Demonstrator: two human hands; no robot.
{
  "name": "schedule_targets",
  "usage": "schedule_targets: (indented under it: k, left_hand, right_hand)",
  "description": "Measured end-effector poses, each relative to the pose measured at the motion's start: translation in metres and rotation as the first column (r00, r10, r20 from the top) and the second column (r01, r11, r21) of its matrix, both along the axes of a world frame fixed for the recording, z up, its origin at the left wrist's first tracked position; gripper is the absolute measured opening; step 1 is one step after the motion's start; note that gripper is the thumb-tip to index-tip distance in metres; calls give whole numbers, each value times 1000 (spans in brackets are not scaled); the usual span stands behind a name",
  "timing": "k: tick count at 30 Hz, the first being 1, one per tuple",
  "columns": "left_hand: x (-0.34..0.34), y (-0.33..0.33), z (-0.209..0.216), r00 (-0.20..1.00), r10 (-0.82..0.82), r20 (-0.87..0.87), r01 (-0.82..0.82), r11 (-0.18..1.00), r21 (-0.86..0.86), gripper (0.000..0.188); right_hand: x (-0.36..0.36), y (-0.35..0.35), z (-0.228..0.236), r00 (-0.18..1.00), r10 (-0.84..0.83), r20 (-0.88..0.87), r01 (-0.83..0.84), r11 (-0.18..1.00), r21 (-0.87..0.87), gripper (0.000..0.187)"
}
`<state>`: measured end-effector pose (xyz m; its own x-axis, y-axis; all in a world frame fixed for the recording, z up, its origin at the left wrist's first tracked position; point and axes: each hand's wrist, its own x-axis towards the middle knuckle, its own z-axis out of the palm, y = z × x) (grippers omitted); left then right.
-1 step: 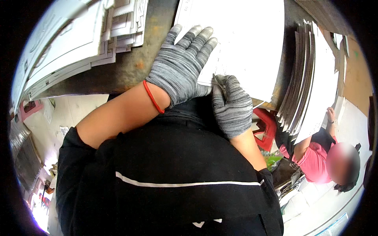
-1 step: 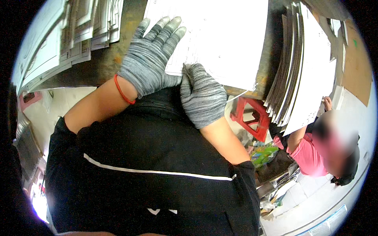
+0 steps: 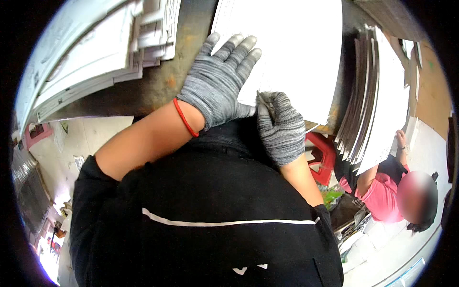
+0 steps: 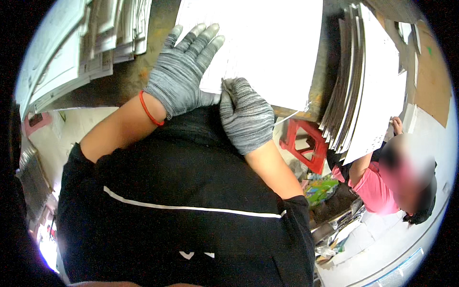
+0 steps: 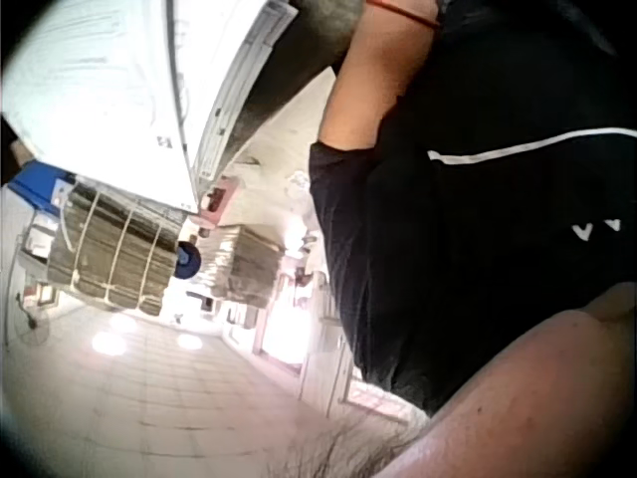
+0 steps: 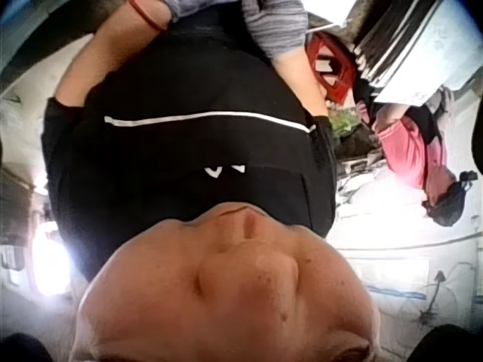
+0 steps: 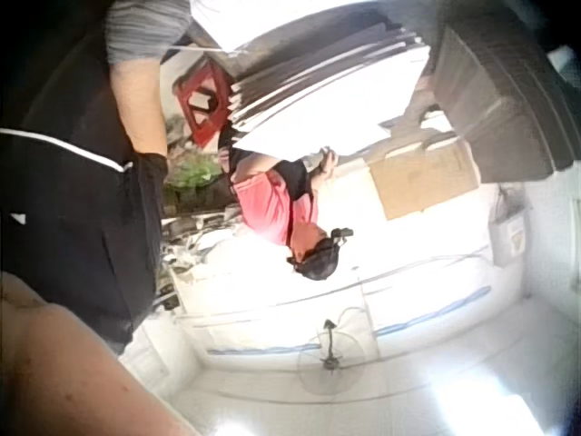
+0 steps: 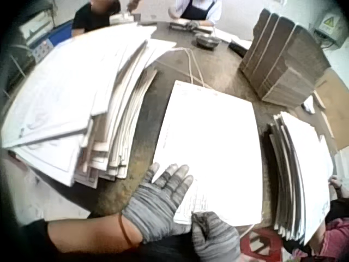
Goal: The person repeatedly punches holes into printed paper sheets using a handheld punch tool. They pick up each sheet, align it, punch, and place it into a completed stack. Other workers are visible in the background performing similar tasks.
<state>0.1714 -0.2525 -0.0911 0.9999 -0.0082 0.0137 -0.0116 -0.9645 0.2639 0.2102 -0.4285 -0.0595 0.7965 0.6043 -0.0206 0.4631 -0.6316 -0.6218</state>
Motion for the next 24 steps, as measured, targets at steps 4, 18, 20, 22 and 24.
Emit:
schedule_targets:
  k: [4,18,20,22,24]
  left_hand:
    - [-21,14,19,992,25,127,13,957,-291,90]
    - [-39,40,43,909,313,-274,-389,406,-827,30]
    - [-32,23,74,984,161,-83,-117,216,-969,35]
    - [-39,22,82,932,-84,-353,-334,186,-924,41]
    - [-47,10,105,977,-61,-207,-178,312,-933,45]
  right_hand:
    - [7,-28,1,990,-144,-13,144,983,116,19]
    - [42,-93,-43,894,-431,-118,442,810,386,40]
    - [45,-105,-39,892,-403,-206,452,801,391,45]
    - [44,-98,-27,897,-392,-204,442,808,390,47]
    - [42,-99,-29,881,-405,-244,473,744,472,43]
